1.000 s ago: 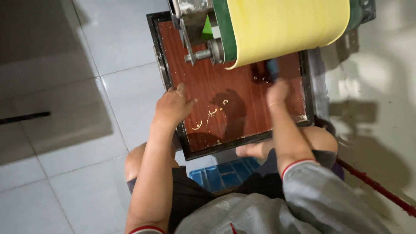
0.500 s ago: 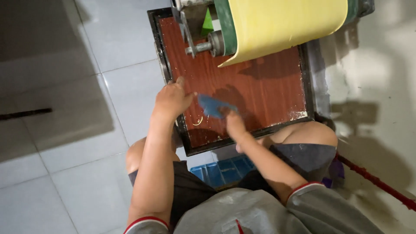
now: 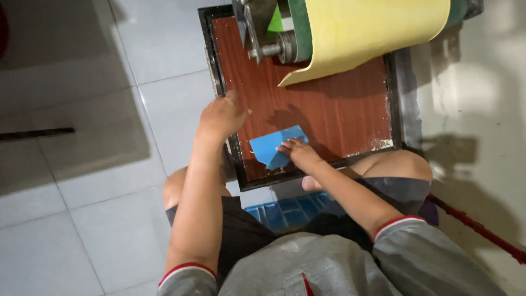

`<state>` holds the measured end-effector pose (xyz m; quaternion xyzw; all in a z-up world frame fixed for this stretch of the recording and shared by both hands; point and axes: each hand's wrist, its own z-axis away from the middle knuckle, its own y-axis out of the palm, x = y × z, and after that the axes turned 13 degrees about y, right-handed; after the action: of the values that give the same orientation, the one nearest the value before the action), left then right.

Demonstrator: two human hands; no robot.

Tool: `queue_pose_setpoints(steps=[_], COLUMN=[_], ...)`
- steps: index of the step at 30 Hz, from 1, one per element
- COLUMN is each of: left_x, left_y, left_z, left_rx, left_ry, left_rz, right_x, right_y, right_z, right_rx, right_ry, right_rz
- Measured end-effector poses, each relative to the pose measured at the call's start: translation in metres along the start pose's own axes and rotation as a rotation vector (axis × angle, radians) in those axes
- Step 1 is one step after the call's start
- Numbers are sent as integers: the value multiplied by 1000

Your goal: Rolling dough into thin sheets using a machine and then folding the sheets by hand into stacks.

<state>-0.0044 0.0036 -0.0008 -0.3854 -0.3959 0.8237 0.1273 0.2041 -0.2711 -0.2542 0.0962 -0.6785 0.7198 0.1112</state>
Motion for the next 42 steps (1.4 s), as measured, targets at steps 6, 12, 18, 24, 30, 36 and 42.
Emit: queue_pose_setpoints(steps=[6, 12, 18, 24, 30, 36, 42], left_x=[34, 46, -5, 4, -10, 1, -11], left_y=[63, 212, 245, 270, 245, 296, 292], left_z=[-26, -29, 45, 41, 11, -6, -8], left_rx=[-96, -186, 227, 113, 278, 119, 78], left_ry=[3, -93, -299, -189, -43, 288, 355], left_rz=[-105, -296, -266, -431, -312, -341, -219], right_x=[27, -3, 60, 12, -6, 48, 42], right_y=[-98, 8, -1, -28, 8, 10, 0], right_z=[-1, 47, 46, 57, 71, 54, 68], right_rx=[222, -86, 18, -59, -168, -178, -1], right_ry=[1032, 983, 619, 1262, 1505, 1764, 1563], right_rz=[-748, -221, 1, -540, -918, -1351, -1890])
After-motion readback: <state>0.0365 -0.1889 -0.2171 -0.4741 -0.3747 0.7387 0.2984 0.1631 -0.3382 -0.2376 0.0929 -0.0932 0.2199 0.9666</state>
